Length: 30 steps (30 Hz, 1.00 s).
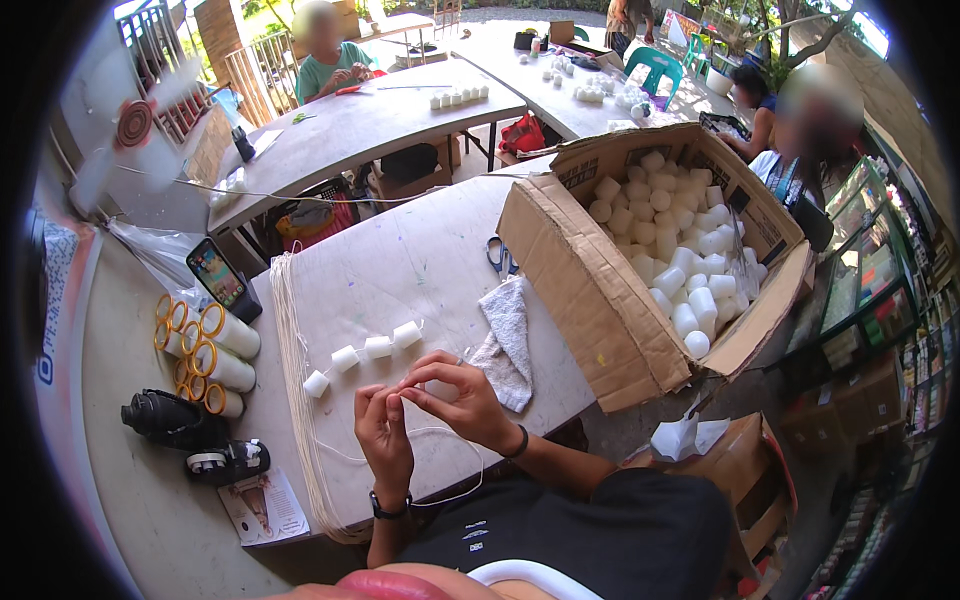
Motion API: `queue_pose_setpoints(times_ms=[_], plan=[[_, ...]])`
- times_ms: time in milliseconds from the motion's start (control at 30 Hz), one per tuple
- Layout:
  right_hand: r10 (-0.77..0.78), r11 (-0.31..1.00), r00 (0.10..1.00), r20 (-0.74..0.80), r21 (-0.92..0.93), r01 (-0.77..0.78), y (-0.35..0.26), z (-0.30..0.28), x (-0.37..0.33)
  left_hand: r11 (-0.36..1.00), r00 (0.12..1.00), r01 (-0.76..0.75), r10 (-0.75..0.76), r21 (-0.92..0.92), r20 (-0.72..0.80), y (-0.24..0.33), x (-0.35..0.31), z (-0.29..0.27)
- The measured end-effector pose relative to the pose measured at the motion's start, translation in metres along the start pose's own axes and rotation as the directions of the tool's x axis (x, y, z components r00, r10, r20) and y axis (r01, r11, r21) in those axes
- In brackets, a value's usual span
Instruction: The person repeatedly picks up white cylindrical candles, inserts wicks, and wipes them with a cloth. They place finished candles on the table and continue the process with new candles from a box.
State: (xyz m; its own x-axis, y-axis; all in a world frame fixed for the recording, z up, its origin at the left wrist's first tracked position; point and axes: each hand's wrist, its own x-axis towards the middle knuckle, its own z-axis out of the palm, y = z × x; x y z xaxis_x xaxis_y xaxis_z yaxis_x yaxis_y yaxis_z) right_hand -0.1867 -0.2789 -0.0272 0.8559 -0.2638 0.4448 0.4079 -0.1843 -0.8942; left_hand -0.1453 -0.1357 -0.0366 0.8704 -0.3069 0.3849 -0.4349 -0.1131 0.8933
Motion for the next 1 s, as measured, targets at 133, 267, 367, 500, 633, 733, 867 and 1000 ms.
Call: queue_pose_setpoints(times_ms=[133,267,367,500,633,733,867,1000], plan=[[0.070,0.997,0.997,-0.039,0.031,-0.068,-0.003,0.000,-0.001,0.999,0.999,0.039,-0.038,-0.036,0.018,0.001,0.002,0.001],[0.022,1.000,0.999,-0.032,-0.001,-0.022,0.000,-0.004,0.000,0.984,0.998,0.057,-0.061,-0.170,-0.022,0.002,0.004,0.010],[-0.013,1.000,1.000,-0.010,-0.020,0.012,0.005,-0.007,-0.001,0.975,0.997,0.062,-0.071,-0.213,-0.033,0.002,0.005,0.013],[0.407,0.837,0.911,0.062,0.375,-0.399,0.004,-0.004,-0.005,0.954,0.989,0.142,-0.150,-0.263,-0.011,0.004,0.003,0.010],[0.370,0.646,0.929,-0.005,0.720,-0.254,0.002,-0.001,0.004,0.976,0.986,0.132,-0.147,-0.174,-0.077,0.005,0.003,0.006],[0.362,0.524,0.931,0.035,0.819,-0.234,-0.002,-0.001,0.014,0.980,0.983,0.091,-0.117,-0.176,-0.141,0.008,0.007,0.007],[0.362,0.400,0.929,0.081,0.886,-0.233,-0.009,0.006,0.017,0.995,0.974,-0.101,0.101,0.010,-0.201,0.021,0.010,0.003],[0.320,0.330,0.943,0.088,0.923,-0.198,-0.018,0.016,0.012,0.966,0.941,-0.236,0.255,0.108,-0.223,0.038,0.011,0.002]])
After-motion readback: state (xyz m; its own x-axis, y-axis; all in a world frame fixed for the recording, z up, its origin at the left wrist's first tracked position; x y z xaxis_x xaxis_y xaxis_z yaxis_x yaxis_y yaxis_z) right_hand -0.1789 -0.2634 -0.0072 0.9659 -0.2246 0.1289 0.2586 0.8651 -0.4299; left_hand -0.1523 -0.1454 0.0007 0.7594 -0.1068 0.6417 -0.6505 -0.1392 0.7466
